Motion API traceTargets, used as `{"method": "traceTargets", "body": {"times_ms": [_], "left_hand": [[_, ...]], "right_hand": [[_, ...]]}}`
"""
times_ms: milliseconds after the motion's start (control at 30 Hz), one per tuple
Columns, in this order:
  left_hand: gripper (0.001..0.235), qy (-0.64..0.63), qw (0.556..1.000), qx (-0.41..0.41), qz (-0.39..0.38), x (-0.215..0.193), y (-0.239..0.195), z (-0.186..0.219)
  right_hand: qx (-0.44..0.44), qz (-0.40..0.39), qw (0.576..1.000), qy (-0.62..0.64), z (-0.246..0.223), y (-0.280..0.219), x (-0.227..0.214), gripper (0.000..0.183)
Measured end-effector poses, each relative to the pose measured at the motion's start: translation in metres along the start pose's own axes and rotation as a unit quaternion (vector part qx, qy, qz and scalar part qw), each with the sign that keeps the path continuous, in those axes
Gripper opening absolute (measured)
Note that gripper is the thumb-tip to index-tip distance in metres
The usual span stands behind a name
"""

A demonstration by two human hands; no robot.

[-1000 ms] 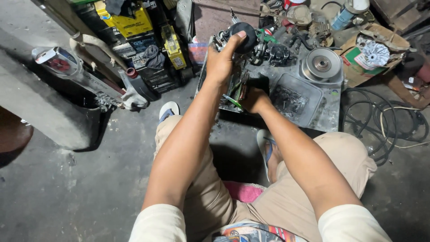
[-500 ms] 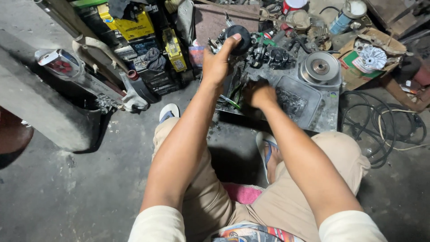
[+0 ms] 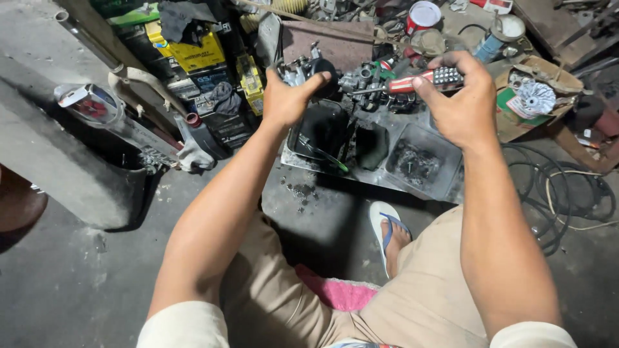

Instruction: Disassembling a motorcycle carburetor to inspect and clean internal components like the throttle slide.

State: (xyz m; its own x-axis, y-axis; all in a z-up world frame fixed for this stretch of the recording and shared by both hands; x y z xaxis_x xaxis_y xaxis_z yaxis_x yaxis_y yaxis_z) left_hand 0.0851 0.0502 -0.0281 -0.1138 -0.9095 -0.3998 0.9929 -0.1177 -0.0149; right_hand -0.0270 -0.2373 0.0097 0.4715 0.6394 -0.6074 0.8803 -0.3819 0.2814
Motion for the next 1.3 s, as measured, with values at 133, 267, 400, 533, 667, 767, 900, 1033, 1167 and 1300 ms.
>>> {"method": "traceTargets", "body": {"times_ms": [133, 267, 400, 533, 667, 767, 900, 1033, 1167, 1300], "left_hand": [[0.129, -0.050, 0.997, -0.040, 0.037, -0.009, -0.003, -0.010], [0.129, -0.031, 0.998, -0.046, 0.016, -0.017, -0.008, -0.003], [0.128, -0.025, 0.998, -0.047, 0.015, -0.015, -0.008, -0.003], [0.131, -0.012, 0.999, -0.052, 0.012, -0.014, -0.007, -0.002], [0.129, -0.010, 0.999, -0.049, 0.012, -0.012, -0.007, -0.001], [0.132, -0.011, 0.999, -0.049, 0.012, -0.010, -0.007, 0.001], [0.130, -0.022, 0.998, -0.051, 0.017, -0.009, -0.009, 0.004], [0.136, -0.025, 0.998, -0.060, 0.003, -0.008, -0.012, 0.007], [0.135, -0.026, 0.998, -0.063, 0.004, -0.007, -0.012, 0.007], [0.134, 0.004, 0.999, -0.047, 0.006, -0.006, -0.010, 0.003]], "right_hand": [[-0.108, 0.019, 0.994, -0.009, -0.032, -0.007, 0.014, 0.025], [-0.179, 0.047, 0.983, -0.006, -0.050, -0.009, 0.020, 0.024], [-0.179, 0.037, 0.983, -0.007, -0.047, -0.007, 0.026, 0.022], [-0.174, 0.033, 0.984, -0.015, -0.045, -0.008, 0.025, 0.022], [-0.186, 0.038, 0.982, -0.010, -0.044, -0.008, 0.023, 0.022], [-0.185, 0.040, 0.982, -0.012, -0.043, -0.009, 0.021, 0.022], [-0.183, 0.038, 0.982, -0.010, -0.044, -0.011, 0.019, 0.022], [-0.185, 0.041, 0.982, -0.007, -0.042, -0.012, 0.017, 0.022], [-0.198, 0.028, 0.980, -0.004, -0.043, -0.012, 0.016, 0.027], [-0.248, -0.015, 0.969, -0.013, -0.042, -0.011, 0.018, 0.031]]}}
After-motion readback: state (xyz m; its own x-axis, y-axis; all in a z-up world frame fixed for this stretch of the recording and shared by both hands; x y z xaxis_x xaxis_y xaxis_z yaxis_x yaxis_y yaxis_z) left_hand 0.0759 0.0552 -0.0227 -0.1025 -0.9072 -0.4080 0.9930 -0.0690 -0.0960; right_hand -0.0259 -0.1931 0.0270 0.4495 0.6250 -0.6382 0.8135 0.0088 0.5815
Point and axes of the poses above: each hand's wrist, its own y-axis towards the middle knuckle, its own x-axis out of the palm, z = x × y, the point moved 4 cm from there along y, towards the middle knuckle, and after that the axes turned 15 degrees about x, right-handed, at the moved point
